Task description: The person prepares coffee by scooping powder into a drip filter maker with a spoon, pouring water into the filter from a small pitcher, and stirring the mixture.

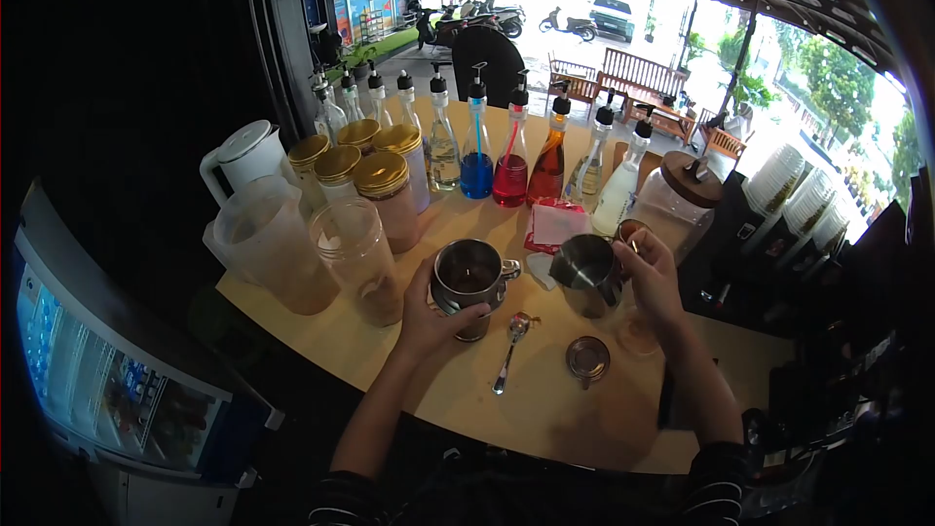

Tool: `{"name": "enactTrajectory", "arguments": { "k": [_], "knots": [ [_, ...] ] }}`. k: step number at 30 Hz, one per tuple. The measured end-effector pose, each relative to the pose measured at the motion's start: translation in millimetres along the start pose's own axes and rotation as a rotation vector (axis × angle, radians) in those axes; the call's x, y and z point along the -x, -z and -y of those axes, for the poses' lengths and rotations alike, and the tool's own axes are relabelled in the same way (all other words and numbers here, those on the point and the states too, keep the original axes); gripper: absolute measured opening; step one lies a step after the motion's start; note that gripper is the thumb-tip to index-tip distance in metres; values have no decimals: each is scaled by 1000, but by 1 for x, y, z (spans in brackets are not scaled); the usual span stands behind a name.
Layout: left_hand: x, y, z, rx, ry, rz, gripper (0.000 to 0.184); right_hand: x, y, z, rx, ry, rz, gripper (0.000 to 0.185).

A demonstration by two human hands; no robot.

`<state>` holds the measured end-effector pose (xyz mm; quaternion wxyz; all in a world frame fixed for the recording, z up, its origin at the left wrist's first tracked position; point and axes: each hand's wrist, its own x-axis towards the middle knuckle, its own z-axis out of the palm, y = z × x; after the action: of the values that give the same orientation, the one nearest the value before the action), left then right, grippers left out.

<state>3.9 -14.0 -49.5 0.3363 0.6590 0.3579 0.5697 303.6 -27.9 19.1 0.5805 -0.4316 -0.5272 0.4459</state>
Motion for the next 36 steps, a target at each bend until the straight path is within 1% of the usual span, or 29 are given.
{"name": "enactTrajectory", "arguments": {
  "k": [2,3,5,6,11,13,17,19,20,22,23,25,27,29,31,32,34,35,36],
  "knots": [
    [0,-1,-1,18,5,-2,79,15,3,-14,26,4,-122,18],
    [1,-1,-2,30,9,-6,79,19,9,-27,26,4,-126,18],
    [2,-2,-1,33,9,-14,79,22,20,-56,-105,-4,-159,18],
    [2,-2,0,35,9,-26,78,25,14,-57,-121,-15,-198,19],
    [2,-1,4,35,7,-3,78,21,22,-102,-77,-11,-246,20],
    [2,-1,5,39,9,-5,77,18,26,-123,-216,10,-222,18],
    [1,-2,3,16,-5,-15,77,20,26,-133,-216,-3,-249,17],
    [1,-1,2,9,-11,-20,77,21,26,-126,-13,21,-254,17],
    [1,0,3,22,5,10,79,22,27,-125,-14,21,-251,17],
    [1,2,2,32,19,35,82,23,24,-115,292,113,-321,11],
    [1,2,0,15,19,39,82,25,23,-108,290,115,-316,11],
    [0,1,-1,-4,18,32,82,35,-3,-60,888,709,-443,7],
    [1,-2,1,49,5,-7,78,47,-18,-52,815,834,8,13],
    [1,-2,-1,26,-13,-22,77,62,-46,-67,859,577,390,4],
    [0,-2,-4,-3,-39,-18,77,69,-66,-73,1064,414,638,17],
    [0,-2,-5,12,-35,-17,76,68,-69,-78,1062,426,636,17],
    [-1,-1,-7,7,-41,-12,75,62,-75,-91,1200,350,854,20],
    [0,0,-5,2,-44,-14,75,60,-76,-94,1198,357,853,20],
    [0,1,-2,2,-8,13,79,59,-75,-95,1190,380,854,21]
  ]
}}
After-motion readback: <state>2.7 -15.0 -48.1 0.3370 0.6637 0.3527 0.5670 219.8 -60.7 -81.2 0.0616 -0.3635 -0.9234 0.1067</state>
